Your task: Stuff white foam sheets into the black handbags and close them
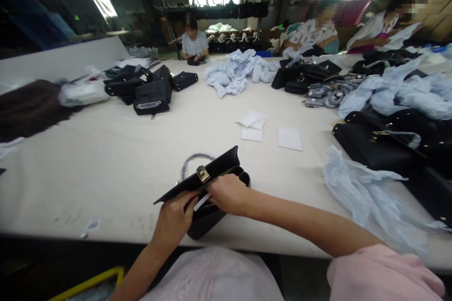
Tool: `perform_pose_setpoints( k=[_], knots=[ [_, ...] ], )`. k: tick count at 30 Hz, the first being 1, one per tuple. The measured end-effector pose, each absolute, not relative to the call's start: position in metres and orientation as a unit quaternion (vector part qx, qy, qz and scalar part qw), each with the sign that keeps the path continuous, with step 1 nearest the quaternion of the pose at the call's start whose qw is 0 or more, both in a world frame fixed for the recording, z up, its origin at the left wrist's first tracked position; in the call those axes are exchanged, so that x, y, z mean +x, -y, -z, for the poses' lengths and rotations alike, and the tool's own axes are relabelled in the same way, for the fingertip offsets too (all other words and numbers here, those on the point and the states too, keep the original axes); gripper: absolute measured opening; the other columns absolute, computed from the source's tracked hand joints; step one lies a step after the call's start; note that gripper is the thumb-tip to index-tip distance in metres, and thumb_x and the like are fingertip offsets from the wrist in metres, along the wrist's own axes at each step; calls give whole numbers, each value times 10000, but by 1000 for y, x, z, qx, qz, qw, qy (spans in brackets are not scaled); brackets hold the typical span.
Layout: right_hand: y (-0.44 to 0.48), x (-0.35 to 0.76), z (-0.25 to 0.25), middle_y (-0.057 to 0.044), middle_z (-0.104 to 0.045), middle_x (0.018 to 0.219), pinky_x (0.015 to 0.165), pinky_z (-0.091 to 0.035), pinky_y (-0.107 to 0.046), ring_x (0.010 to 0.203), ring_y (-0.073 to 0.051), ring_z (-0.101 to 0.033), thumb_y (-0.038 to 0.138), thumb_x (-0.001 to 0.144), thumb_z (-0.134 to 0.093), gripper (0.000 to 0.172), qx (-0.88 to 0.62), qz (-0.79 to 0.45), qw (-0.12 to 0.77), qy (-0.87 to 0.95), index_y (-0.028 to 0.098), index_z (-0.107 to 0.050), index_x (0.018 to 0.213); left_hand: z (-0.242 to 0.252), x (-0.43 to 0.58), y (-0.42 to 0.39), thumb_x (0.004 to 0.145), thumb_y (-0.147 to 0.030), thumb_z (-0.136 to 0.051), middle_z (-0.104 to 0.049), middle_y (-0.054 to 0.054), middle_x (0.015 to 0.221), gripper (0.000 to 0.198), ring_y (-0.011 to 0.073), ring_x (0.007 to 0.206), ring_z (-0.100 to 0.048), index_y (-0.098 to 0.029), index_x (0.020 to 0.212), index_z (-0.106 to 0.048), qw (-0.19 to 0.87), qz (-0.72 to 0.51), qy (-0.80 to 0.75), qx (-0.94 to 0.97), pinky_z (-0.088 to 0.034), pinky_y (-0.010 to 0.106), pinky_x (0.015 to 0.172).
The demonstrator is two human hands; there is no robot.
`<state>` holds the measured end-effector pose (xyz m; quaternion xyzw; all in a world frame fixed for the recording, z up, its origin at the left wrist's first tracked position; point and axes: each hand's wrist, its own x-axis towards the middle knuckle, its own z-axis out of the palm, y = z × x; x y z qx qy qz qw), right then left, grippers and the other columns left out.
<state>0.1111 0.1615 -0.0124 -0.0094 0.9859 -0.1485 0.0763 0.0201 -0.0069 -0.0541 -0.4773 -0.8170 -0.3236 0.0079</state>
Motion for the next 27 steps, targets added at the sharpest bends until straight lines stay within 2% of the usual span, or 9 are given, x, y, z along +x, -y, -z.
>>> perform_pose_setpoints(
  k=[4,8,12,15,17,22,25,27],
  knots=[
    [-180,115,3,-77,-732,860,643,-402,-260,793,-192,-659,186,890,-568,157,-48,161,64,-984,172,-723,879,52,17,7,882,-123,-506,-710,51,853,194,200,785,-678,-179,909,-690,-20,332,810,-483,-535,326,742],
    [-184,107,28,-68,-716,769,621,-390,-253,719,-167,-633,130,871,-544,196,-103,152,75,-980,158,-720,787,51,19,2,883,-116,-492,-683,43,792,202,175,738,-658,-176,873,-685,-32,332,802,-495,-511,289,699],
    [-179,97,53,-124,-713,751,606,-411,-276,700,-203,-638,86,829,-543,198,-97,130,89,-983,109,-736,789,53,27,0,882,-123,-484,-677,37,773,204,180,718,-656,-184,846,-675,-20,316,809,-494,-506,295,683],
    [-181,96,54,-124,-725,846,646,-435,-281,773,-216,-651,124,846,-562,182,-102,140,79,-982,124,-742,872,52,32,0,866,-132,-510,-694,38,817,175,210,771,-668,-199,863,-671,-23,292,834,-467,-518,335,745],
    [-183,100,49,-95,-728,917,685,-444,-274,830,-211,-654,164,855,-586,166,-110,164,63,-978,158,-734,932,48,33,0,871,-171,-537,-696,36,845,140,228,807,-666,-211,902,-667,-59,270,849,-450,-516,358,771],
    [-183,125,37,-50,-719,920,697,-441,-249,853,-180,-645,187,909,-540,166,-101,228,35,-968,180,-704,931,31,32,-7,866,-185,-573,-671,50,933,125,219,872,-640,-200,949,-666,-158,221,851,-450,-471,336,785],
    [-184,143,28,-70,-694,917,712,-431,-278,868,-188,-603,156,920,-501,179,-69,161,-12,-984,158,-679,903,22,24,-13,810,-160,-627,-662,16,836,65,176,777,-628,-193,861,-652,-226,207,838,-452,-434,285,695],
    [-187,152,20,-79,-667,858,694,-415,-308,860,-212,-566,142,906,-510,186,-36,93,-31,-994,155,-661,798,16,16,-19,769,-177,-668,-654,-7,765,75,162,716,-615,-198,833,-636,-269,181,822,-468,-399,268,628]
  ],
)
